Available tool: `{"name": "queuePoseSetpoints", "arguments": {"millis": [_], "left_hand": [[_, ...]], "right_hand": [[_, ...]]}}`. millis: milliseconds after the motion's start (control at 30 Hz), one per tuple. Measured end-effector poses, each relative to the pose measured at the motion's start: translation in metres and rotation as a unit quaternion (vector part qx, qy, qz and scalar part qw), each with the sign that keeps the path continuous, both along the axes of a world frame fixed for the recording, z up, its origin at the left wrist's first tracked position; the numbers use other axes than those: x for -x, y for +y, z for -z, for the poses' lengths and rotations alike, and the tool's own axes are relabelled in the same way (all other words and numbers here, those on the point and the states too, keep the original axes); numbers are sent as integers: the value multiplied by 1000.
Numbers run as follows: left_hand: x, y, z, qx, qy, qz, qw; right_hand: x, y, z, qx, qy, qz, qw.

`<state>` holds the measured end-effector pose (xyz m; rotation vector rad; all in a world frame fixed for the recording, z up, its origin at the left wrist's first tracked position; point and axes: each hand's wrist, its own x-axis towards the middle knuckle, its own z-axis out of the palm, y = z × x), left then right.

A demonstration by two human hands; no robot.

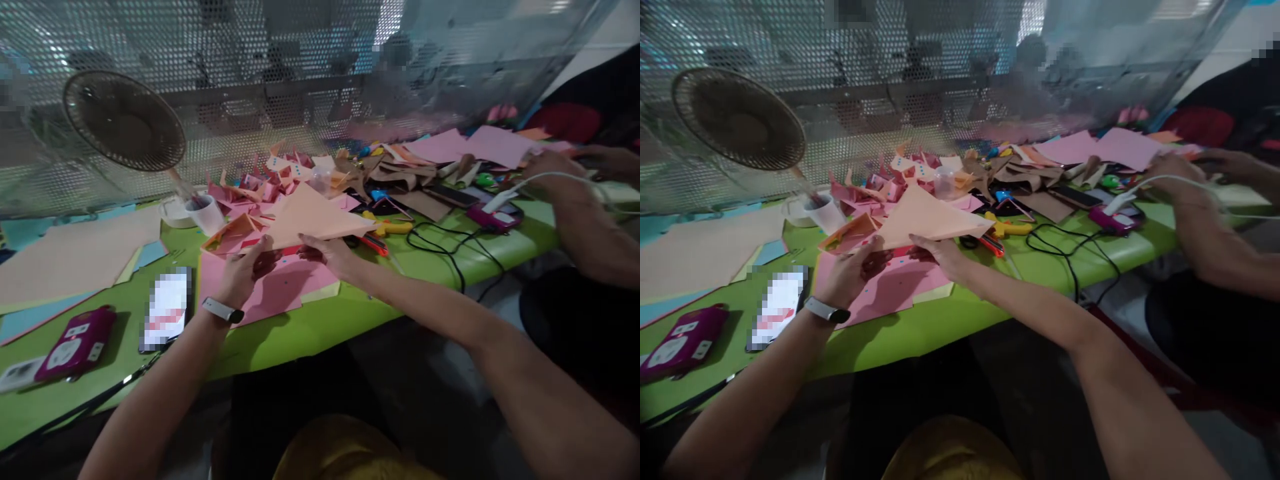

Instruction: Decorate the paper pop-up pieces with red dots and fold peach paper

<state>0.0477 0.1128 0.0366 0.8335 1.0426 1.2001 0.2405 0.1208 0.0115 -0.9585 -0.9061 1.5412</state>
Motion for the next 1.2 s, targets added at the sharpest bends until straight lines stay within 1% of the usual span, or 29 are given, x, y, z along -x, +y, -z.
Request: {"name": "queuePoseSetpoints", "arguments": {"millis": [100, 200, 267, 333, 367, 400, 433, 467, 500, 533, 600, 667, 733, 767, 833, 900, 933, 1000, 1033, 1067, 1133, 1200], "left_hand": [[4, -3, -7, 9, 32, 46, 998], [12, -11, -3, 19, 65, 78, 995], [20, -16, 6, 25, 74, 76, 994], [29, -20, 15, 31, 76, 66, 994], [33, -22, 18, 37, 79, 62, 994], [36, -23, 21, 44, 85, 59, 994], [38, -24, 23, 52, 93, 59, 992], [38, -24, 24, 60, 101, 62, 991], [38, -24, 25, 67, 108, 68, 990], [37, -23, 24, 70, 114, 74, 988], [35, -22, 22, 74, 128, 79, 986], [35, -22, 21, 80, 153, 75, 982], [36, -22, 19, 88, 177, 81, 977], [37, -22, 19, 90, 189, 91, 974], [39, -22, 18, 90, 225, 118, 963], [41, -20, 18, 75, 286, 141, 945], [43, -19, 18, 55, 323, 147, 934], [46, -15, 18, -13, 401, 155, 903], [47, -13, 18, -54, 444, 157, 880], [49, -12, 17, -95, 491, 156, 852], [51, -10, 15, -166, 582, 137, 784], [50, -12, 11, -232, 647, 108, 718]], "right_hand": [[-10, -5, -4, 15, 1, 3, 1000], [-22, -17, -3, 61, 14, -10, 998], [-32, -31, -3, 109, -1, -50, 993], [-41, -47, -5, 138, -63, -117, 982], [-45, -53, -7, 124, -107, -138, 977], [-47, -58, -9, 83, -151, -146, 974], [-48, -61, -12, 23, -195, -141, 970], [-48, -61, -15, -49, -240, -121, 962], [-46, -59, -17, -124, -284, -91, 947], [-43, -55, -19, -192, -327, -61, 923], [-35, -42, -17, -288, -408, -24, 866], [-28, -29, -9, -327, -474, -40, 817], [-23, -20, 2, -326, -525, -69, 783], [-22, -17, 7, -317, -542, -78, 774], [-21, -14, 16, -295, -561, -87, 769], [-22, -13, 20, -277, -563, -90, 773], [-22, -12, 20, -272, -562, -92, 776], [-22, -10, 19, -264, -563, -101, 777], [-22, -9, 18, -257, -567, -108, 775], [-22, -7, 16, -249, -571, -117, 773], [-22, -3, 13, -228, -575, -138, 774], [-21, 0, 10, -211, -569, -162, 778]]}}
